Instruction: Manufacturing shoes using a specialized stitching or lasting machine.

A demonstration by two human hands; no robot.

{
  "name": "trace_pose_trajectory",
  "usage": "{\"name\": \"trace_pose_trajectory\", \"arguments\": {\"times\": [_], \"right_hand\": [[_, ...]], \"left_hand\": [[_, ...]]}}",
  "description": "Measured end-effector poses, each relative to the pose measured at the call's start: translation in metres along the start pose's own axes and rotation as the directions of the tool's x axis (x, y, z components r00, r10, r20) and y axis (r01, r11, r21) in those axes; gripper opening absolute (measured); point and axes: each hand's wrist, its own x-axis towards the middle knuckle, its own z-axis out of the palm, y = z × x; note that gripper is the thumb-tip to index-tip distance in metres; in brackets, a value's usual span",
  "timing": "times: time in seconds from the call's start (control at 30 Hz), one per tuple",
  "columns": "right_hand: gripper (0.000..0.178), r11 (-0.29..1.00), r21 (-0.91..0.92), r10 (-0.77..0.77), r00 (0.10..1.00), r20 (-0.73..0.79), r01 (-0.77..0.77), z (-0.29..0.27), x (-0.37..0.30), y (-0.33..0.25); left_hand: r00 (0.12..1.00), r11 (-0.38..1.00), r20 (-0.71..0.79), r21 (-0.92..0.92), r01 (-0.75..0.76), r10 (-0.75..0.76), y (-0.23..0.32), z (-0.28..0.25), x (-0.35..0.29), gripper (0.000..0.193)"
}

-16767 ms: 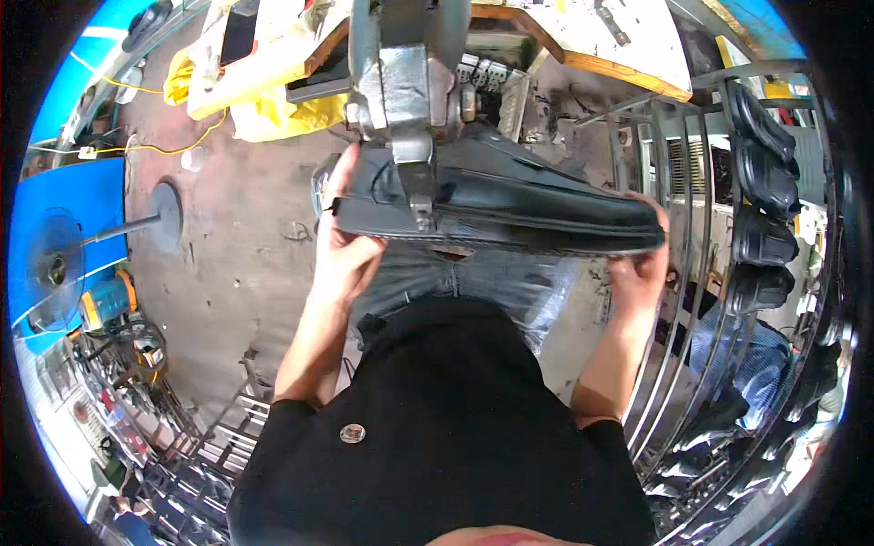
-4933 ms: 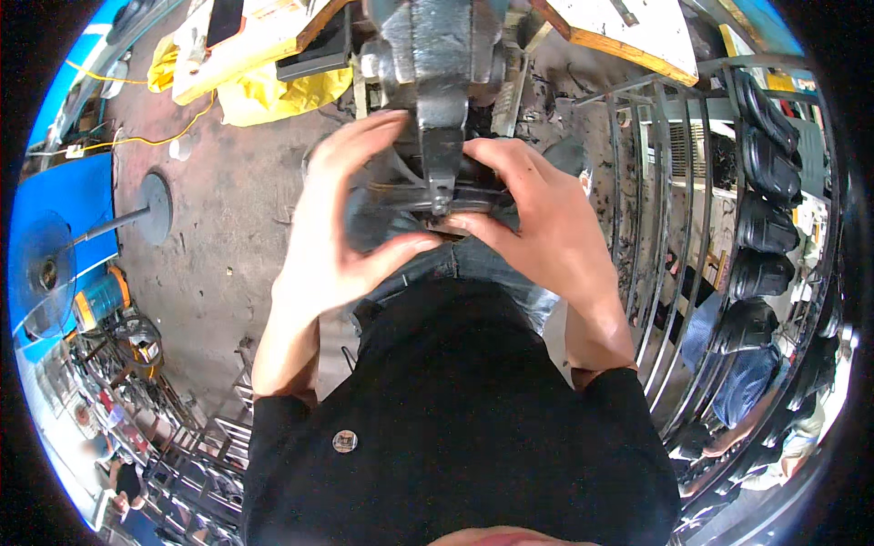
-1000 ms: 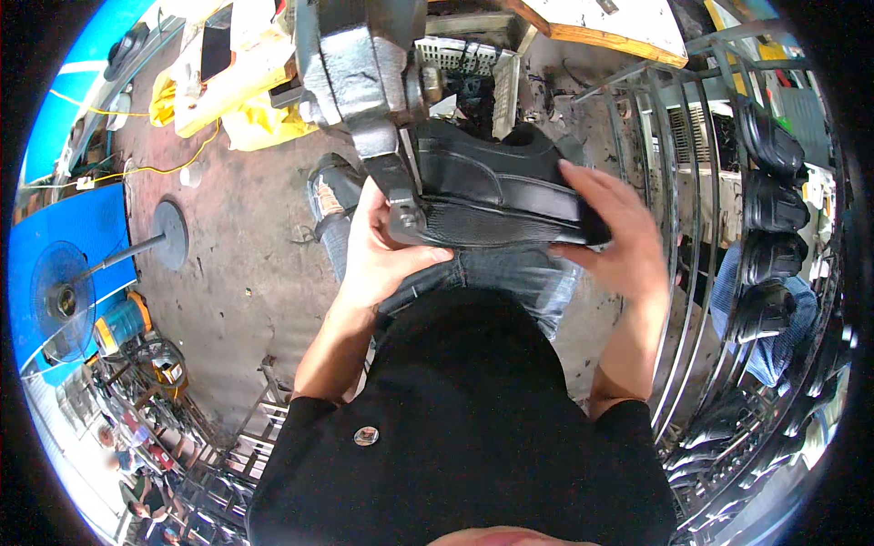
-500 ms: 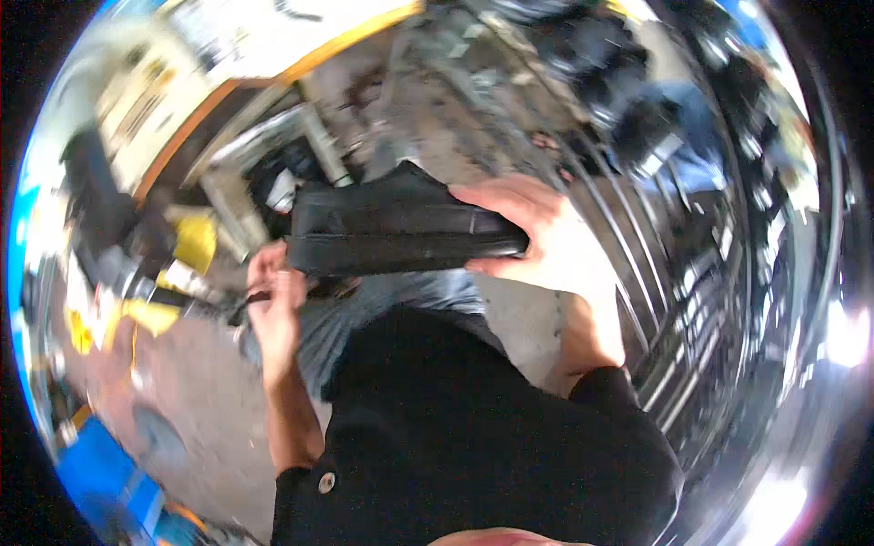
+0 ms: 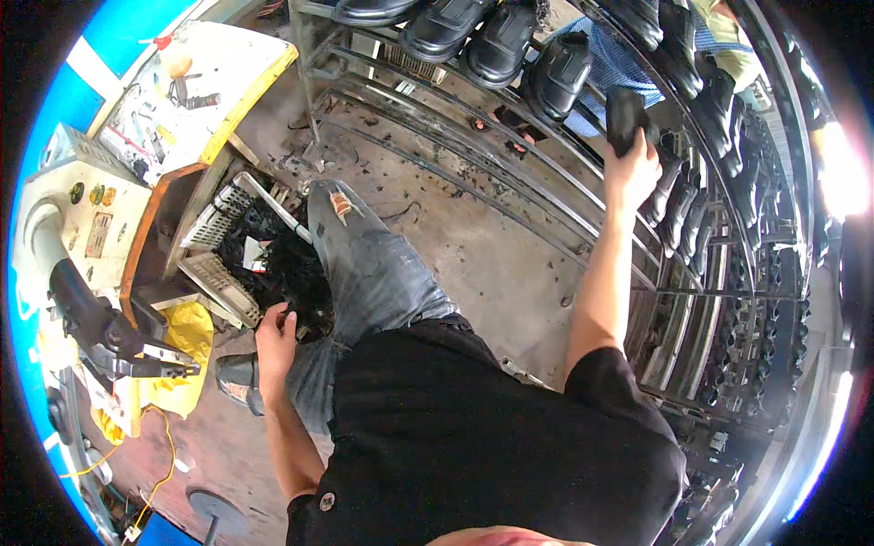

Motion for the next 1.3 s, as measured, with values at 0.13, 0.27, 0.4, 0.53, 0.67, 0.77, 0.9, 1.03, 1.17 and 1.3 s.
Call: {"name": "trace_pose_trajectory", "arguments": {"times": [0.13,0.27,0.4,0.53,0.67,0.77,0.9,1.03,1.17,1.3], "right_hand": [[0.044,0.911,0.407,-0.114,0.988,0.101,0.064,0.051,0.039,-0.017],[0.044,0.974,-0.095,0.192,0.974,-0.123,-0.204,0.046,0.031,0.063],[0.092,0.949,-0.279,0.224,0.940,0.256,-0.150,0.042,-0.041,0.222],[0.081,0.975,-0.215,0.133,0.908,0.398,-0.049,0.005,-0.076,0.169],[0.065,0.980,-0.132,-0.125,0.979,0.159,0.147,-0.023,-0.088,0.153],[0.052,0.963,0.065,-0.265,0.959,0.095,0.260,-0.044,-0.086,0.104],[0.051,0.759,0.425,-0.526,0.849,-0.047,0.494,-0.115,-0.108,0.006],[0.052,0.462,0.875,-0.449,0.889,0.090,0.145,-0.148,-0.142,-0.064],[0.055,-0.084,0.906,-0.389,0.851,0.353,-0.414,-0.166,-0.166,-0.150],[0.052,-0.391,0.504,-0.660,0.617,0.429,-0.770,-0.133,-0.177,-0.213]], "left_hand": [[0.995,0.996,-0.078,-0.061,-0.067,0.062,-0.018,0.017,-0.004,0.029],[0.974,0.994,-0.226,-0.110,0.000,-0.025,-0.029,0.027,-0.017,0.033],[0.947,0.976,-0.315,-0.179,-0.128,0.067,-0.022,0.033,-0.003,0.037],[0.959,0.989,-0.239,0.025,-0.149,0.150,-0.044,0.034,-0.004,0.045],[0.981,0.981,-0.024,0.010,-0.194,0.194,-0.002,0.032,0.011,0.047],[0.974,0.973,0.017,-0.050,-0.226,0.227,0.019,0.026,0.003,0.045],[0.956,0.944,-0.035,-0.153,-0.292,0.290,0.028,0.028,-0.006,0.046],[0.970,0.810,0.152,-0.582,-0.067,0.190,0.025,0.035,-0.011,0.063],[0.963,0.567,0.211,-0.820,0.082,0.166,0.018,0.019,-0.033,0.104],[0.967,-0.046,-0.187,-0.982,-0.182,0.173,0.030,-0.018,-0.053,0.102]]}}
